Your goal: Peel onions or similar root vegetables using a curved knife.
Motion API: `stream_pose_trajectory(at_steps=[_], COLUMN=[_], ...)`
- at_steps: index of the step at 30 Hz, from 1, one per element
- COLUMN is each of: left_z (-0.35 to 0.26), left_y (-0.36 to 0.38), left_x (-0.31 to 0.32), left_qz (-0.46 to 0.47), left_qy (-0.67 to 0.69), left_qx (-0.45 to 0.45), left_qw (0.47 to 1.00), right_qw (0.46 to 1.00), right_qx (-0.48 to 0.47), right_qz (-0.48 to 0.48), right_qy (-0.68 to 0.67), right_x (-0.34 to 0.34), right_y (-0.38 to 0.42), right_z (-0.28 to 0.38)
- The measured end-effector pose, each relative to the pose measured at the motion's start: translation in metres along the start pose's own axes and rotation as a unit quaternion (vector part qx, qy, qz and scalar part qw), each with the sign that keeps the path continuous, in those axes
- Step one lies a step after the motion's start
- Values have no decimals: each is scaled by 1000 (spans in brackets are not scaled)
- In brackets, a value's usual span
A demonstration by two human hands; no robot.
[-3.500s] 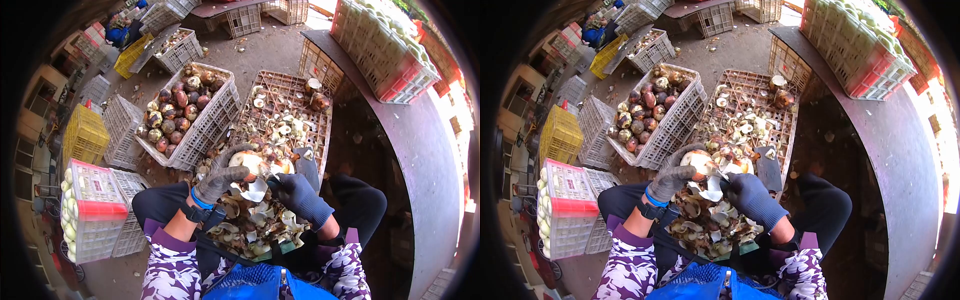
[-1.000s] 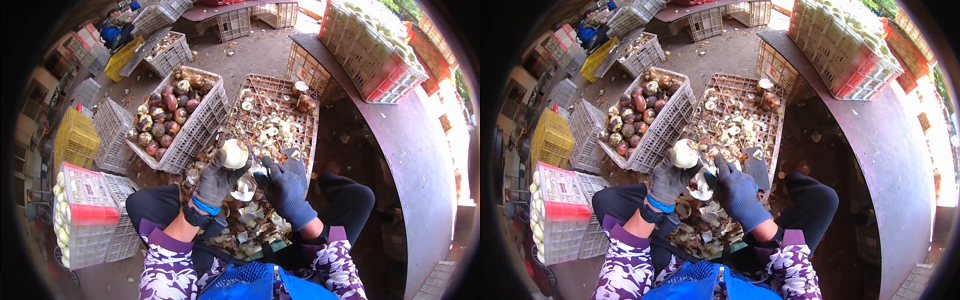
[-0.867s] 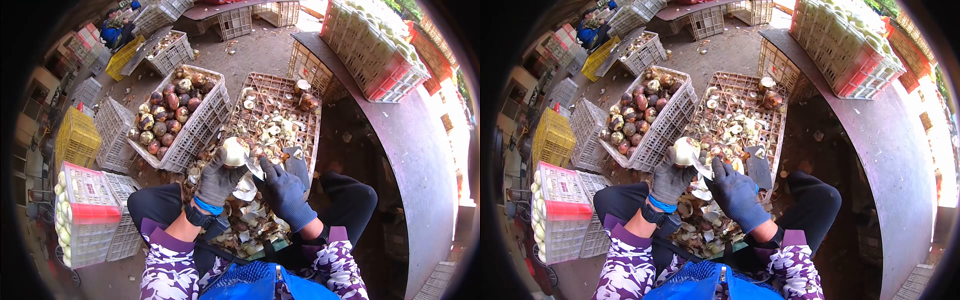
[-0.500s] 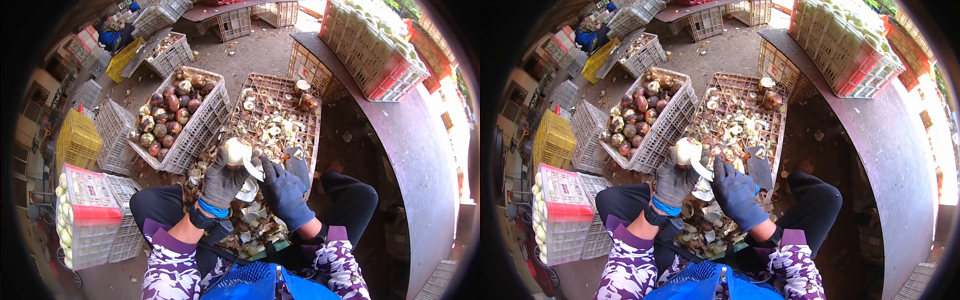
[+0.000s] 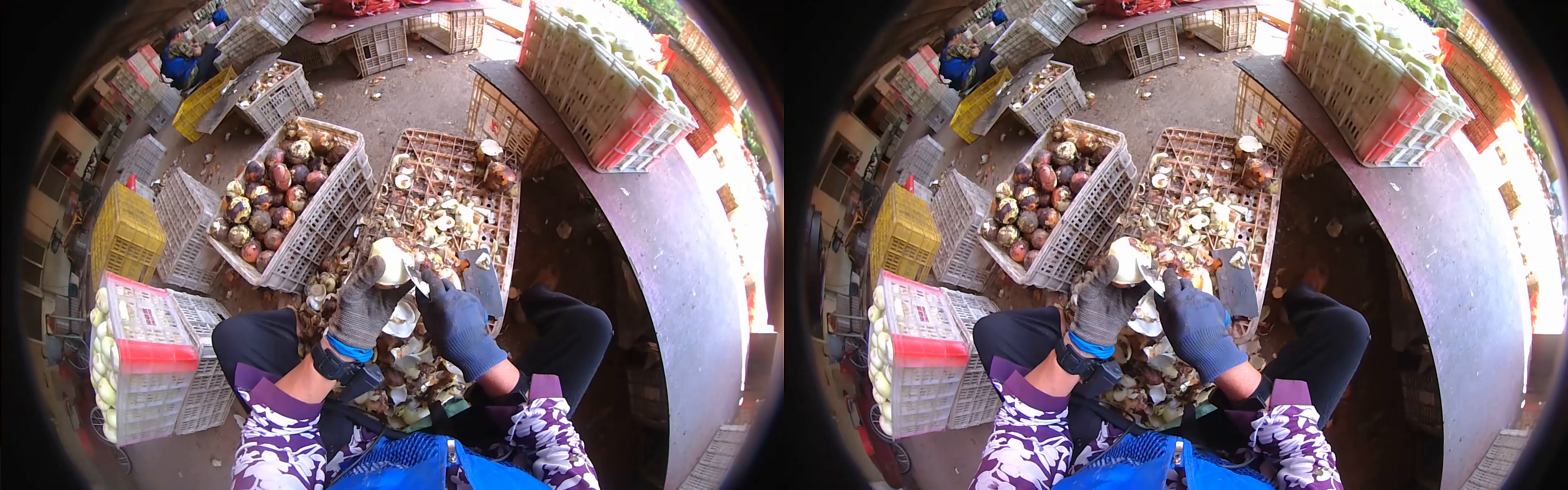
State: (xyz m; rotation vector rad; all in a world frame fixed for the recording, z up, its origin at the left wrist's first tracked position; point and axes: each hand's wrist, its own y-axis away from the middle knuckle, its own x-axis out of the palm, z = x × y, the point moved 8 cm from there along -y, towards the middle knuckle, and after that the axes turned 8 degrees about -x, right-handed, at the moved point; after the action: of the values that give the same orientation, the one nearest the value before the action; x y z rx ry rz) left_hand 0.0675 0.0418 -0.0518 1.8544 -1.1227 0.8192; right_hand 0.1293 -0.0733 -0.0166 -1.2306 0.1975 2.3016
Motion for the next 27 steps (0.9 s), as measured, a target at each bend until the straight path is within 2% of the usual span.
stream_pose_trajectory(at_steps=[3,6,7,9,11,13,15,17,18,21,24,27], left_z=[-9,-18,-18,-16,-9,-5,-6,-12,-18,-22,-22,-24], left_y=[-1,3,1,2,-3,1,2,4,6,10,14,12], left_x=[-4,13,10,14,7,9,9,4,2,2,8,-2], left_qz=[-16,7,4,-6,-5,-17,-27,-30,-44,-40,-21,-16], left_qy=[-70,-148,-171,-215,-188,-203,-226,-266,-333,-376,-295,-200], left_qx=[37,72,75,105,77,58,56,34,24,26,7,-10], left_qw=[997,986,982,971,979,977,972,963,942,925,955,980], right_qw=[988,981,992,998,999,981,954,904,864,841,793,807], right_qx=[-22,-46,-69,-48,-19,-28,20,65,104,74,91,112], right_qz=[24,1,-17,-51,-28,12,66,132,150,176,183,205], right_qy=[-152,-190,-102,0,-43,-191,-292,-400,-470,-507,-574,-542], right_x=[4,-8,-10,-14,-6,11,14,18,16,11,12,31], right_y=[1,4,5,11,10,3,8,15,19,19,22,22], right_z=[-9,-13,-15,-13,-18,-27,-30,-31,-27,-21,-17,-25])
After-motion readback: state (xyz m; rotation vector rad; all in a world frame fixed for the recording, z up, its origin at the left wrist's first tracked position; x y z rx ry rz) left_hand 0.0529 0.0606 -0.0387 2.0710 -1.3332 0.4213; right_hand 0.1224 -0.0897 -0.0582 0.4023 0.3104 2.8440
